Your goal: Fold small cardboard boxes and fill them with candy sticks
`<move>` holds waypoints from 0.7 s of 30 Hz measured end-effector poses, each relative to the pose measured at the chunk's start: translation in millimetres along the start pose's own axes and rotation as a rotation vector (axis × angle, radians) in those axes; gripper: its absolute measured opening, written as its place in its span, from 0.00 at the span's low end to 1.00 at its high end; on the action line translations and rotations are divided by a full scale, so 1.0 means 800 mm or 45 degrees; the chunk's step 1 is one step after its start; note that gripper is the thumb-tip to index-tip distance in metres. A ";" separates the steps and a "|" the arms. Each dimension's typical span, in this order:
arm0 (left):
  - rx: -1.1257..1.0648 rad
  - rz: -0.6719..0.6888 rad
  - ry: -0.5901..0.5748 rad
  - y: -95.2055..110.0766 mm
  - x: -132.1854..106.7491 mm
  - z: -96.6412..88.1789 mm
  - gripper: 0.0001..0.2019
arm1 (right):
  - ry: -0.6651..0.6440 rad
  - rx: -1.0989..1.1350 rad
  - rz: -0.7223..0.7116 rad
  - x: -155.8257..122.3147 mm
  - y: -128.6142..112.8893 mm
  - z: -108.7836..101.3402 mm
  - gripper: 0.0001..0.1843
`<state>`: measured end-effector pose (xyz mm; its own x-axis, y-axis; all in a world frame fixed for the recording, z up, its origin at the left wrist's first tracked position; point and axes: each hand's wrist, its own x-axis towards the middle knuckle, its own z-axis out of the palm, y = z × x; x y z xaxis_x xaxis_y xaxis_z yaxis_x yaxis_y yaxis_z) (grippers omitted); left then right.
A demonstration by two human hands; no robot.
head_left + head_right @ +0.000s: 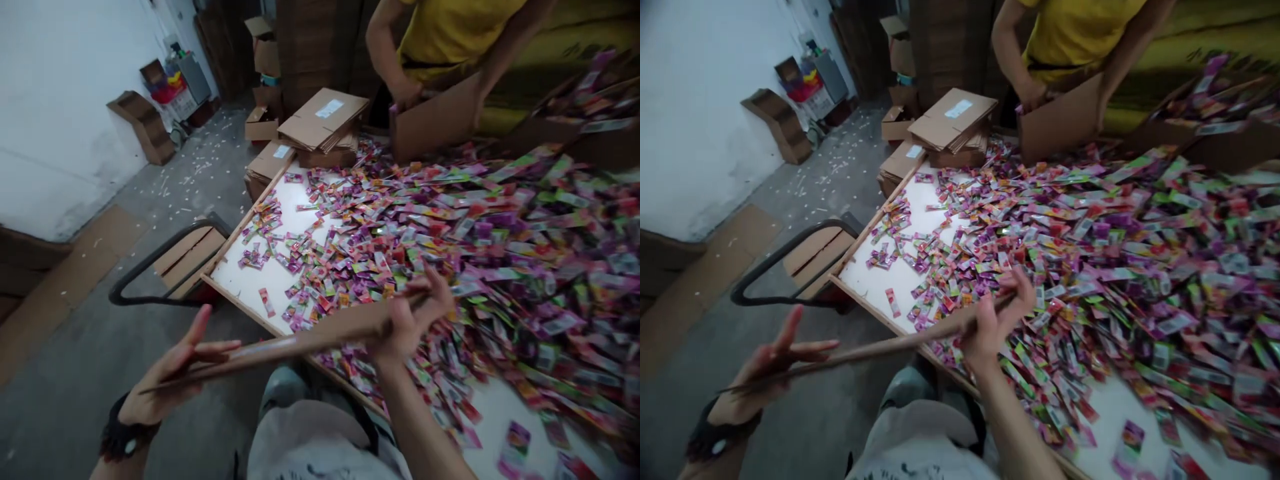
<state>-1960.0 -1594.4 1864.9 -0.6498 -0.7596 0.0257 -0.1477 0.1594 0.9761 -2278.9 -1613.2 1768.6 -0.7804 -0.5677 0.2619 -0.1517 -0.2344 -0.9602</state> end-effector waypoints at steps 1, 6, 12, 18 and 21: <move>0.034 -0.031 -0.068 -0.011 0.003 -0.013 0.26 | 0.069 -0.090 -0.016 0.003 0.011 0.024 0.27; 0.119 -0.230 0.111 -0.086 0.023 -0.084 0.19 | 0.012 -0.410 -0.094 0.001 0.070 0.111 0.23; 0.131 -0.285 0.211 -0.147 0.050 -0.141 0.18 | -0.113 -0.439 -0.211 -0.013 0.074 0.125 0.31; -0.085 -0.338 0.418 -0.215 0.060 -0.137 0.22 | -0.279 -0.475 -0.227 -0.051 0.084 0.109 0.40; -0.193 -0.345 0.419 -0.235 0.063 -0.136 0.33 | -0.400 -0.538 -0.210 -0.090 0.100 0.096 0.42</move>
<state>-1884.0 -1730.7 1706.5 -0.3275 -0.9253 -0.1914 -0.1532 -0.1479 0.9771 -2188.3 -1651.5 1680.7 -0.5167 -0.7739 0.3662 -0.5374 -0.0398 -0.8424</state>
